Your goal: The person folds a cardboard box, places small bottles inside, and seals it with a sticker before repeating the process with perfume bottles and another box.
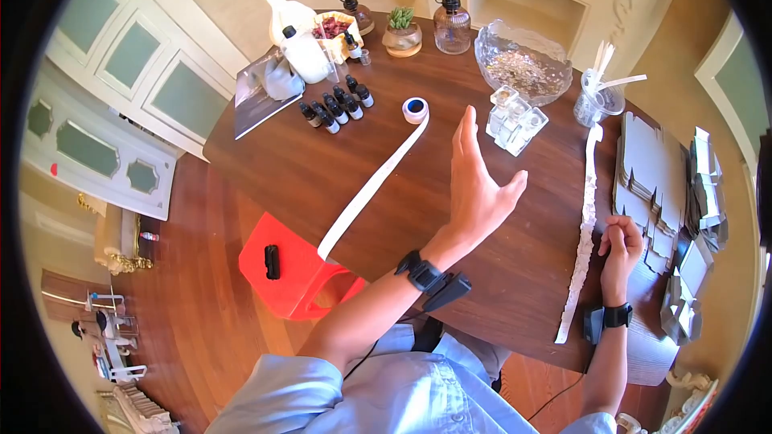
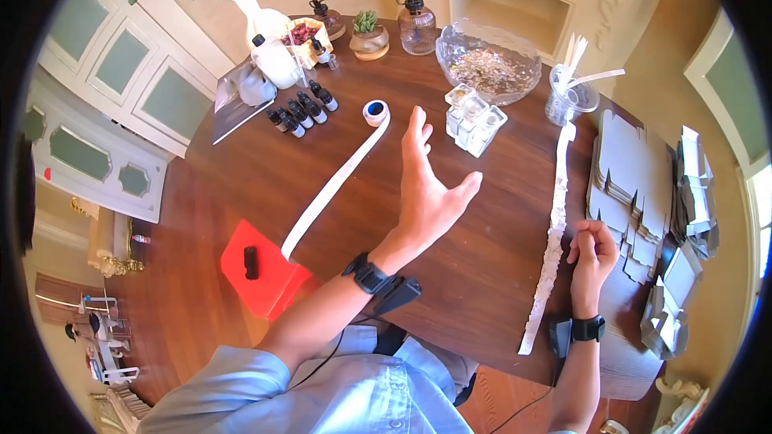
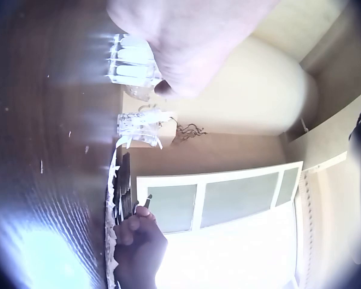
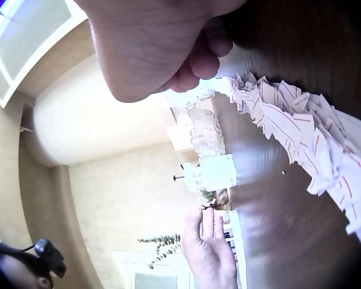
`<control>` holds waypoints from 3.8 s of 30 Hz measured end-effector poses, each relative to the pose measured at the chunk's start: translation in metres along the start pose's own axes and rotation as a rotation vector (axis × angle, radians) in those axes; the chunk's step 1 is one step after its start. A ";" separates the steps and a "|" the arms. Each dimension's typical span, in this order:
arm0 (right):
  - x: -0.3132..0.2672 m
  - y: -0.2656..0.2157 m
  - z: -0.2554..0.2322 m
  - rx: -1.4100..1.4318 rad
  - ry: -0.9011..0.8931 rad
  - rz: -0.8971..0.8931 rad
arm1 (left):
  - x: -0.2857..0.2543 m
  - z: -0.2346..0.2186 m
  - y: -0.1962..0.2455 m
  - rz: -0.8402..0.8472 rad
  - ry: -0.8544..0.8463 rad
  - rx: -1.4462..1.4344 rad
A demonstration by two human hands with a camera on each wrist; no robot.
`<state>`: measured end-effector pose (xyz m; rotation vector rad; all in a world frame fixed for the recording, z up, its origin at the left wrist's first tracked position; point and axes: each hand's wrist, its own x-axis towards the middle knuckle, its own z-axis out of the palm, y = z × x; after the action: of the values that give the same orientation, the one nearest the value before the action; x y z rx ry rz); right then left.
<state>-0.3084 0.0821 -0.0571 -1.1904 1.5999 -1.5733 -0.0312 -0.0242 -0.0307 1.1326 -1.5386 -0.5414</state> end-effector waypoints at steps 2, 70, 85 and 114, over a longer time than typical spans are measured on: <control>0.002 0.000 0.007 -0.022 -0.007 0.004 | -0.002 -0.013 0.005 0.036 0.022 -0.080; -0.126 -0.145 -0.181 -1.280 0.628 -0.272 | -0.021 -0.029 -0.044 -0.098 -0.359 -0.221; -0.146 -0.092 0.064 -0.264 -0.205 -0.270 | -0.091 -0.141 0.028 -0.405 -0.589 -0.826; -0.141 -0.086 0.086 -0.260 -0.239 0.227 | -0.090 -0.122 0.026 -0.778 -0.614 -0.555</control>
<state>-0.1567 0.1777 -0.0084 -1.2268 1.7450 -1.0636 0.0679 0.0930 -0.0172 1.1394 -1.2390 -1.8546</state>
